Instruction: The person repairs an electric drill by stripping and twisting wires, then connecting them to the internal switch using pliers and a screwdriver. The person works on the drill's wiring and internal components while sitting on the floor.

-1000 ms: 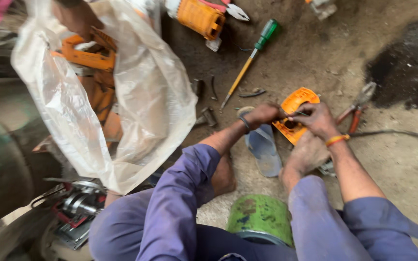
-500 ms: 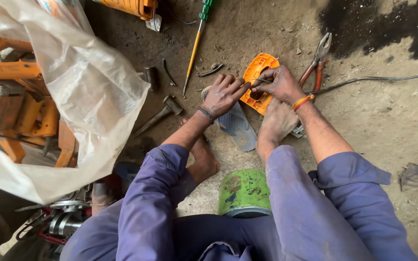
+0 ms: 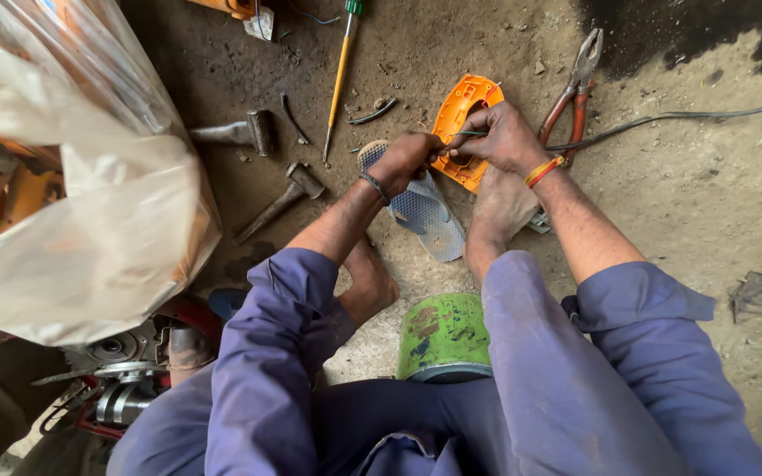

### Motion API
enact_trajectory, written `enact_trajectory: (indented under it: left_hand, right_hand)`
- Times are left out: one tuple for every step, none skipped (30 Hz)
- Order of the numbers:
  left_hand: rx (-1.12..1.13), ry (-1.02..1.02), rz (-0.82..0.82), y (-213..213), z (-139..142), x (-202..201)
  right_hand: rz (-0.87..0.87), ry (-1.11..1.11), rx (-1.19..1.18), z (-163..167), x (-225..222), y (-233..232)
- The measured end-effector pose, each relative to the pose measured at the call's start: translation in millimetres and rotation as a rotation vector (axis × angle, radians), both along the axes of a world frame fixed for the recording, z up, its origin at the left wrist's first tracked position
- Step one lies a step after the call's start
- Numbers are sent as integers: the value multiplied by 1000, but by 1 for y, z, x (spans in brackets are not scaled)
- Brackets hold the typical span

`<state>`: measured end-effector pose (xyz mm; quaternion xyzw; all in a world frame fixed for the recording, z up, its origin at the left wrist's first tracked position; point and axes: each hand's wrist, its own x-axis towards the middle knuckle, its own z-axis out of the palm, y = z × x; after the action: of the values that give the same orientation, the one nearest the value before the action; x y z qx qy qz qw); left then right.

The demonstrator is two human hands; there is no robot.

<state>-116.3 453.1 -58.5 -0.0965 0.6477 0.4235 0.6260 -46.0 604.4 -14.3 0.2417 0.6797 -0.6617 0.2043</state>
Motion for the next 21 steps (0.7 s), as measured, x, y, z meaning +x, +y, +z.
enact_trajectory:
  left_hand:
    - [30,-25,22,-2,-1,-1]
    - [49,-52,39,-6,-1,-2]
    - [65,-75,51,-10,-1,-2]
    - [111,100,-23,-14,0,-3]
    - [152,337,-130,-17,2,-2]
    - [166,589,-220,-20,3,-3]
    - [274,917,-423,-24,5,-4]
    - [367,1231,-597,-28,6,-5]
    - [443,1493,-728,-32,7,-7]
    - [473,1532,-777,-33,7,-9]
    - [503,1565,-824,-35,7,-10]
    - [529,1593,-870,-38,7,-9]
    - [560,1603,-879,-40,6,-9]
    - [592,1617,-891,-41,4,-11]
    - [625,1629,-902,-43,2,-13]
    - [646,1619,-926,-44,0,-13]
    - [668,1607,-950,-45,-4,-13]
    - [692,1595,-974,-44,-7,-12]
    - [647,1526,-935,-43,-11,-10]
    - [604,1457,-896,-40,-16,-4]
    - [561,1388,-857,-37,-21,1]
  right_hand:
    - [7,4,5,0,0,0]
    - [12,7,10,-1,0,0]
    - [11,21,5,-2,1,1]
    - [7,33,1,-3,1,2]
    - [1,46,-3,-5,2,2]
    - [-25,23,-26,-6,2,3]
    - [-47,-4,-54,-8,3,3]
    - [-64,-28,-84,-9,4,3]
    - [-62,-5,-99,-10,4,2]
    - [-64,19,-108,-11,5,3]
    - [-65,36,-119,-11,5,3]
    - [-64,16,-117,-11,5,2]
    - [-62,1,-114,-12,6,2]
    - [-61,-10,-110,-12,5,3]
    - [-56,5,-109,-12,5,3]
    - [-49,16,-112,-12,5,3]
    - [-44,26,-114,-11,5,3]
    - [-46,3,-117,-11,6,3]
    - [-47,-19,-120,-11,6,3]
    - [-49,-40,-121,-10,6,4]
    - [-50,-32,-110,-9,6,3]
